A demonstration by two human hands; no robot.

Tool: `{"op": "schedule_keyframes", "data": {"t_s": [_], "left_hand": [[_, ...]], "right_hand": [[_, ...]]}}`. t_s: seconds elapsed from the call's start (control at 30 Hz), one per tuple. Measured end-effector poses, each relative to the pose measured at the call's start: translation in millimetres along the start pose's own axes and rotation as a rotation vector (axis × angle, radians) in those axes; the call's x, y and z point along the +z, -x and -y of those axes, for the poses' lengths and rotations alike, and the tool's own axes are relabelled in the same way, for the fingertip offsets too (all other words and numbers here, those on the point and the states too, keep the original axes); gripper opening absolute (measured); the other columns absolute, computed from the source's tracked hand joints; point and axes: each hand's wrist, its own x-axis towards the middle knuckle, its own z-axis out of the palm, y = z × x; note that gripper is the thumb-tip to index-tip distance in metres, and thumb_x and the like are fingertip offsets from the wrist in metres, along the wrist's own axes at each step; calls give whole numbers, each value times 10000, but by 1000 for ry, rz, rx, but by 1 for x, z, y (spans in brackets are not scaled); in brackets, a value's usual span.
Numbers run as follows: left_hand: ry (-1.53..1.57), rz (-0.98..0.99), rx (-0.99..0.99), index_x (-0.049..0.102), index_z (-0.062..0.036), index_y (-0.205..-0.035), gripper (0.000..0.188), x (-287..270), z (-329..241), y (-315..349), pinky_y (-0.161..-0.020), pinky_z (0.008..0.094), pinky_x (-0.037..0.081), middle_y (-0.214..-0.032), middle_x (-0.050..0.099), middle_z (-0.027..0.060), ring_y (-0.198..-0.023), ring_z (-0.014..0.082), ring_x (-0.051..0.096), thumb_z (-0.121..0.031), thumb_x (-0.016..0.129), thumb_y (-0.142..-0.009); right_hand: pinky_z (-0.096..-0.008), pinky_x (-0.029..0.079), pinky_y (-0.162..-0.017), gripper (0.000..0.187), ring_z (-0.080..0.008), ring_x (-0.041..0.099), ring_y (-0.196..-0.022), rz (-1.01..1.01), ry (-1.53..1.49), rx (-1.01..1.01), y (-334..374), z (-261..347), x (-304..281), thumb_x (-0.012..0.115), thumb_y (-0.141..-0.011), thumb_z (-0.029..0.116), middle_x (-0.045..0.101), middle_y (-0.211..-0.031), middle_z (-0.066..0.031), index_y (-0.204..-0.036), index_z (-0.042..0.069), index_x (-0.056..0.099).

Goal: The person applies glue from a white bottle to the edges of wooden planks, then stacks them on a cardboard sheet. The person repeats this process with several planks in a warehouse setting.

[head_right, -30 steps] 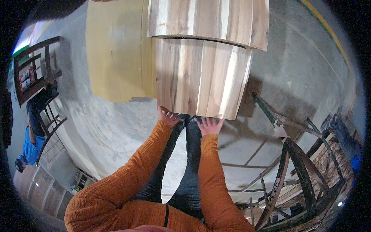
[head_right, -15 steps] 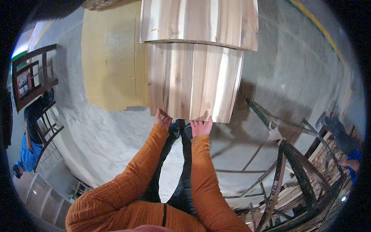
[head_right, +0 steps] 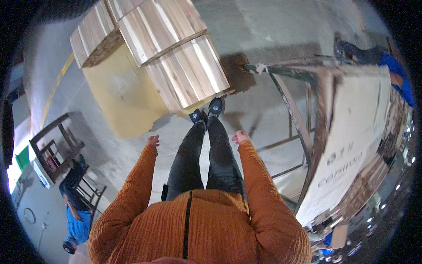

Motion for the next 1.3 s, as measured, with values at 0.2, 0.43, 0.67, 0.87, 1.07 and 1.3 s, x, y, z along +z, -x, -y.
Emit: {"op": "schedule_keyframes", "data": {"t_s": [0.2,0.43,0.67,0.87,1.07,1.3], "left_hand": [[-110,19,306,513,-98,-1173,462,-18,-71,78,-577,358,396,-935,617,80,-768,176,562,-416,553,-841],[-215,110,461,546,-91,-1155,477,28,-91,122,-653,335,424,-953,615,76,-804,175,563,-434,563,-824],[-468,28,709,609,-83,-1135,510,80,-54,177,-657,327,499,-897,668,135,-705,210,644,-436,610,-767],[-605,2,723,616,-100,-1128,513,111,47,224,-727,357,506,-930,667,150,-803,254,649,-447,614,-750],[-928,-4,789,606,-77,-1131,526,107,133,265,-652,364,521,-914,669,155,-677,218,640,-451,622,-761],[-688,-133,700,620,-88,-1111,528,87,212,286,-720,370,503,-919,671,149,-757,246,635,-471,622,-748]], "right_hand": [[-294,459,-490,340,-153,585,-525,-209,288,-310,78,-2,-28,588,-819,364,599,-622,-70,-710,42,574],[-285,477,-509,231,-136,592,-542,-111,-86,-443,139,-13,-36,662,-781,255,614,-675,-54,-809,39,586],[-271,470,-503,231,-136,591,-570,-110,-42,-494,182,-96,-81,653,-806,256,610,-706,-49,-851,42,579],[-287,438,-431,219,-146,564,-507,-194,36,-443,199,-220,-142,656,-790,240,596,-686,-53,-861,48,580],[-316,469,-433,196,-175,586,-518,-154,29,-98,207,-345,-172,646,-769,194,587,-635,-81,-850,26,585],[-304,492,-468,224,-186,592,-529,-100,185,-298,222,-351,-181,645,-771,211,610,-672,-88,-866,15,591]]}}
